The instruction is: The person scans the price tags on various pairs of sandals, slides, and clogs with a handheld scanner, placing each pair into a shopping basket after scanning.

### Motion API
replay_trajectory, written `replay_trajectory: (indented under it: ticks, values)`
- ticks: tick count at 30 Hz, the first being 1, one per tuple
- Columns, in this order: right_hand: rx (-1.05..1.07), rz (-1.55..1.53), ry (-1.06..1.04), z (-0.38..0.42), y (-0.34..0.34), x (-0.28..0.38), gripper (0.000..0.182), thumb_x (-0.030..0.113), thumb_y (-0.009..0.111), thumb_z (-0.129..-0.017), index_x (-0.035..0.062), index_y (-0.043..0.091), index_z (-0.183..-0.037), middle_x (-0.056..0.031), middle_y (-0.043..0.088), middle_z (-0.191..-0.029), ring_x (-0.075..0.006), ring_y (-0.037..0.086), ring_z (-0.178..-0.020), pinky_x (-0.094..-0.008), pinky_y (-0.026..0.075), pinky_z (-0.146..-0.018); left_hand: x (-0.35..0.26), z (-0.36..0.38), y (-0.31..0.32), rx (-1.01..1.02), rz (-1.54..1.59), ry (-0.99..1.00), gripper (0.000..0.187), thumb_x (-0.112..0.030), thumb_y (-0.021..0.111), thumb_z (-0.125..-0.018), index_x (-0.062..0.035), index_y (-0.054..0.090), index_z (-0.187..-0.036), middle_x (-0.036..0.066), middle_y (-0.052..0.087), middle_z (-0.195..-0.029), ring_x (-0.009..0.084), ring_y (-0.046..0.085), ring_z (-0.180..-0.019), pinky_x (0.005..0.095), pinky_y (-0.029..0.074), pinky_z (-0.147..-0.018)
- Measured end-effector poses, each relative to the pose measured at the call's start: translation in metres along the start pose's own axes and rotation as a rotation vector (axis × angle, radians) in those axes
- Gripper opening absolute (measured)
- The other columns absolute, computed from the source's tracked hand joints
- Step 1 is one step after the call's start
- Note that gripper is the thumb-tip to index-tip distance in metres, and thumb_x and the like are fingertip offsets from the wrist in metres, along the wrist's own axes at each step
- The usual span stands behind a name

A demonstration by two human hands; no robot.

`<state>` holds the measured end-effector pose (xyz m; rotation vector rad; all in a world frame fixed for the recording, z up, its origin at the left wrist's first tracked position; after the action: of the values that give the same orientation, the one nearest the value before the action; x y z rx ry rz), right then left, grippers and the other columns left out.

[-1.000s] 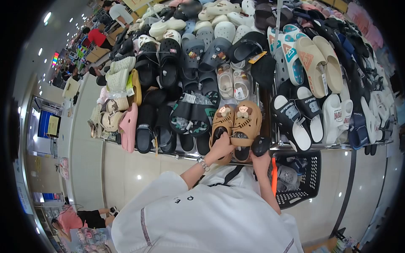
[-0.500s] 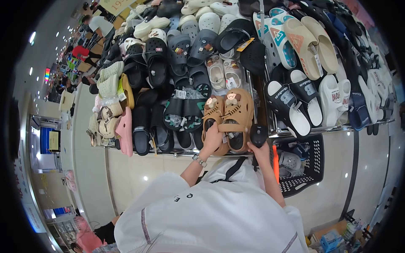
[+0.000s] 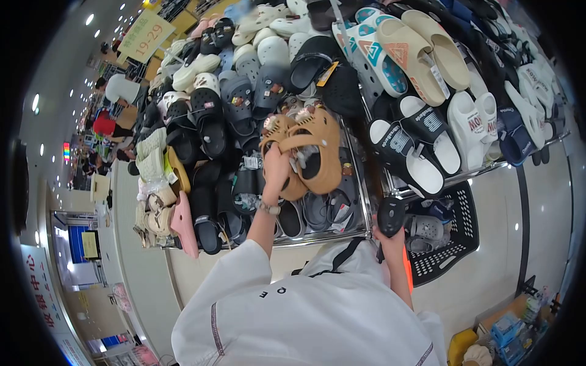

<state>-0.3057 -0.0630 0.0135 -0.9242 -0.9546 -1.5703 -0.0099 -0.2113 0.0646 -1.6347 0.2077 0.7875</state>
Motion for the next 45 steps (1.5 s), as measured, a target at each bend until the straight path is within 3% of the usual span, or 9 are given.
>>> replay_trajectory:
  ticks: [21, 27, 29, 30, 32, 34, 37, 39, 45]
  values:
    - [-0.120, 0.183, 0.045, 0.008, 0.000, -0.004, 0.029, 0.000, 0.067, -0.065, -0.0008, 0.057, -0.092, -0.0059, 0.062, -0.078, -0.0108, 0.056, -0.065, -0.0249, 0.044, -0.059, 0.018, -0.122, 0.104, -0.049, -0.106, 0.201, 0.018, -0.010, 0.044, -0.078, 0.0071, 0.049, -0.078, 0.027, 0.055, -0.079, 0.0420, 0.054, -0.077, 0.0475, 0.042, -0.068]
    - [-0.233, 0.174, 0.013, 0.035, 0.000, -0.021, 0.026, 0.001, 0.067, -0.064, -0.0017, 0.055, -0.087, -0.0056, 0.059, -0.073, -0.0125, 0.056, -0.061, -0.0259, 0.044, -0.056, 0.020, -0.132, 0.110, 0.085, -0.121, 0.104, 0.030, -0.023, 0.043, -0.081, 0.0061, 0.049, -0.086, 0.030, 0.056, -0.086, 0.0436, 0.054, -0.084, 0.0495, 0.042, -0.073]
    - [-0.207, 0.195, -0.007, 0.045, 0.000, -0.024, 0.031, -0.003, 0.059, -0.069, -0.0010, 0.052, -0.099, -0.0058, 0.063, -0.092, -0.0085, 0.053, -0.061, -0.0236, 0.046, -0.054, 0.026, -0.133, 0.110, 0.126, -0.117, 0.121, 0.036, -0.028, 0.044, -0.081, 0.0070, 0.048, -0.090, 0.030, 0.056, -0.086, 0.0440, 0.054, -0.084, 0.0492, 0.041, -0.074]
    - [-0.271, 0.104, 0.000, 0.052, 0.004, -0.017, 0.024, 0.000, 0.064, -0.065, -0.0017, 0.055, -0.087, -0.0059, 0.059, -0.073, -0.0116, 0.055, -0.060, -0.0257, 0.044, -0.056, 0.030, -0.133, 0.108, 0.161, -0.129, 0.134, 0.040, -0.031, 0.044, -0.080, 0.0072, 0.047, -0.091, 0.030, 0.056, -0.086, 0.0438, 0.054, -0.085, 0.0487, 0.041, -0.075]
    - [-0.327, 0.072, -0.023, 0.068, 0.006, -0.011, 0.025, 0.000, 0.064, -0.065, -0.0018, 0.055, -0.088, -0.0058, 0.060, -0.074, -0.0110, 0.054, -0.060, -0.0254, 0.044, -0.056, 0.036, -0.130, 0.104, 0.209, -0.150, 0.132, 0.047, -0.038, 0.048, -0.079, 0.0069, 0.048, -0.095, 0.030, 0.056, -0.091, 0.0417, 0.054, -0.089, 0.0457, 0.041, -0.078]
    - [-0.354, 0.090, -0.023, 0.088, 0.003, -0.014, 0.025, -0.001, 0.062, -0.067, -0.0018, 0.056, -0.091, -0.0050, 0.061, -0.078, -0.0093, 0.054, -0.060, -0.0242, 0.044, -0.055, 0.040, -0.120, 0.095, 0.281, -0.033, 0.231, 0.048, -0.035, 0.053, -0.077, 0.0066, 0.047, -0.100, 0.027, 0.051, -0.102, 0.0379, 0.049, -0.098, 0.0413, 0.039, -0.083]
    - [-0.502, 0.074, 0.035, 0.124, -0.002, -0.022, 0.023, -0.001, 0.061, -0.068, -0.0012, 0.056, -0.090, -0.0046, 0.062, -0.079, -0.0087, 0.053, -0.059, -0.0238, 0.044, -0.055, 0.036, -0.078, 0.070, -0.004, 0.100, 0.646, 0.038, -0.022, 0.055, -0.078, 0.0062, 0.048, -0.102, 0.023, 0.050, -0.101, 0.0356, 0.047, -0.095, 0.0389, 0.036, -0.085]
    - [-0.611, 0.071, 0.055, 0.153, -0.007, -0.030, 0.022, -0.001, 0.060, -0.068, -0.0009, 0.056, -0.090, -0.0045, 0.062, -0.079, -0.0084, 0.053, -0.058, -0.0238, 0.044, -0.054, 0.022, -0.031, 0.053, -0.065, 0.202, 0.650, 0.029, -0.014, 0.053, -0.080, 0.0053, 0.049, -0.101, 0.018, 0.050, -0.099, 0.0316, 0.047, -0.095, 0.0373, 0.037, -0.084]
    - [-0.826, 0.040, 0.161, 0.227, -0.024, -0.064, 0.023, 0.000, 0.061, -0.067, -0.0018, 0.054, -0.090, -0.0062, 0.063, -0.079, -0.0092, 0.053, -0.056, -0.0239, 0.044, -0.052, -0.006, 0.122, 0.077, 0.406, 0.429, 0.687, 0.020, -0.005, 0.054, -0.075, -0.0003, 0.051, -0.094, 0.014, 0.050, -0.094, 0.0271, 0.045, -0.093, 0.0354, 0.035, -0.084]
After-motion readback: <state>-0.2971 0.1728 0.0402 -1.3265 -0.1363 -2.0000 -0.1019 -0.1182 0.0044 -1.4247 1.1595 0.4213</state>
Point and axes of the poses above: each hand's wrist, its own z-axis away from the middle knuckle, its own y-axis out of the palm, x = y × z, the point moved 2 cm from there along -z, towards the middle knuckle
